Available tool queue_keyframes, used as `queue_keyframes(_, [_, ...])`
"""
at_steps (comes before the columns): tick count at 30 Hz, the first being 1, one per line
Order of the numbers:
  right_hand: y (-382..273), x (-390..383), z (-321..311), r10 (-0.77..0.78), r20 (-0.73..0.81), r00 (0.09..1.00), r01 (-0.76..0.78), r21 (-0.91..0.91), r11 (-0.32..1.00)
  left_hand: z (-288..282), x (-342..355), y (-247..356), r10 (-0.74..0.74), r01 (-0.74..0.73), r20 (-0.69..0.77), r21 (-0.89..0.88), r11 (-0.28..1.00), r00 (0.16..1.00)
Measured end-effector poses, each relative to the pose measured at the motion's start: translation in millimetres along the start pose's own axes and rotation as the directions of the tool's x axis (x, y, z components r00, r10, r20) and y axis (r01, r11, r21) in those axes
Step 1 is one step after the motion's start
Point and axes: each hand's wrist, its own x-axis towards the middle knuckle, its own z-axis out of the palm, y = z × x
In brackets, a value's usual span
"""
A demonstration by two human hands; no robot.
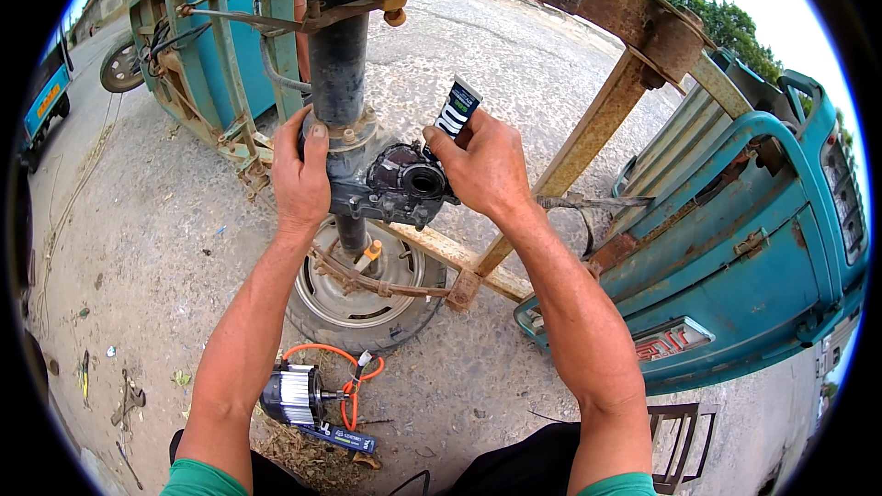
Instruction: The person applies grease from a tube to the inner surfaces of a vehicle's wheel hub assembly. After greasing, the person picks up an electric motor and positions it against the hub, aligning it for installation.
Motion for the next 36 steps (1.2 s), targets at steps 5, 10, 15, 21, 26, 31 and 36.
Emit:
queue_keyframes(5, [0.4,-1.8,-0.9,0.014,-0.003,1.0,-0.014,0.017,1.0,0.1,0.0,-0.6,0.007,-0.007,-0.002,0.009,1.0,1.0])
queue_keyframes(10, [-0.1,-1.9,-4.7,0.026,0.002,1.0,-0.026,0.021,0.999,-0.5,0.0,0.4,0.017,-0.017,-0.005,0.005,1.0,1.0])
queue_keyframes(15, [2.3,-2.5,-6.4,0.019,0.005,1.0,-0.02,0.011,1.0,2.2,-1.8,-3.4,0.014,-0.014,-0.026,-0.018,1.0,1.0])
queue_keyframes(21, [6.1,-2.4,-10.6,-0.008,-0.034,0.999,0.009,0.035,0.999,2.8,-1.3,-6.3,0.023,-0.024,-0.035,-0.038,0.999,0.999])
queue_keyframes(26, [13.0,1.7,-14.1,0.017,-0.154,0.988,-0.003,0.092,0.996,3.5,-0.9,-5.1,0.012,-0.013,-0.032,-0.032,0.999,0.999])
queue_keyframes(31, [5.8,3.8,-15.8,0.003,-0.107,0.994,0.016,0.17,0.985,3.7,-0.2,-4.1,0.022,-0.023,-0.031,-0.038,0.999,0.999])
queue_keyframes(36, [-13.3,0.8,0.1,-0.043,-0.001,0.999,0.042,0.184,0.982,1.5,-1.2,-2.0,0.011,-0.011,-0.026,-0.025,1.0,1.0])
